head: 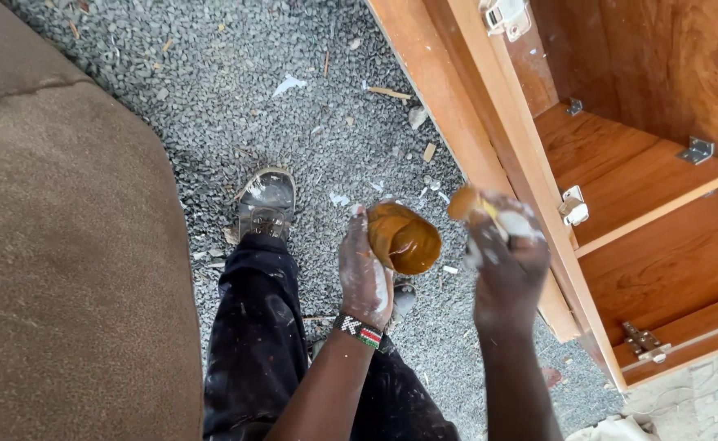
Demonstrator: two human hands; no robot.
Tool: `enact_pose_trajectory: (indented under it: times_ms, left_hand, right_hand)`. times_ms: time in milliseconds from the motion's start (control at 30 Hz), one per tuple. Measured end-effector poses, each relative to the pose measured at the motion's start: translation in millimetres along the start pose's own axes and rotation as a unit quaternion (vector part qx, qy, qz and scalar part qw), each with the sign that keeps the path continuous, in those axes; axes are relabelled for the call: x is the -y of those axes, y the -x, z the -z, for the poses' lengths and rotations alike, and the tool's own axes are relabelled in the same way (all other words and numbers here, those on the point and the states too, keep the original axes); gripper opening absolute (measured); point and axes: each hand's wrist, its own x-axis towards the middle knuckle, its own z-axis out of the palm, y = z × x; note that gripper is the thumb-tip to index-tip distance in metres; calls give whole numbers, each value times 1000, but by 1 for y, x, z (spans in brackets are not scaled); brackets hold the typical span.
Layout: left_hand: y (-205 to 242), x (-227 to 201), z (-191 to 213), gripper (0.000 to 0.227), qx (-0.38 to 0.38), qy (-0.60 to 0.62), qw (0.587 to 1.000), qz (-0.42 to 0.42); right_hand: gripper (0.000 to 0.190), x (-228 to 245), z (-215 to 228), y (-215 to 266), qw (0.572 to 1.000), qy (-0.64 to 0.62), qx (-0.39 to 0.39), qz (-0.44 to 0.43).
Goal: Applying a liquid wood finish to a wooden cabinet using a cloth
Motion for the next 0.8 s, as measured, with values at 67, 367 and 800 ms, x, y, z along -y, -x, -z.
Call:
enact_pose_trajectory:
  times_ms: [67,367,800]
  left_hand:
    - [-2,-4,-1,40,-18,51,999,-5]
    - [-26,-10,18,47,-17,145,986,-77]
    - [-42,-38,16,41,-66,176,981,-54]
  right_hand:
    - [25,11,-32,-9,996,74,-17,40]
    - [32,-13,-121,-59,939,211,-193,192]
    - [28,-24,-44,-35,923,309,-193,123]
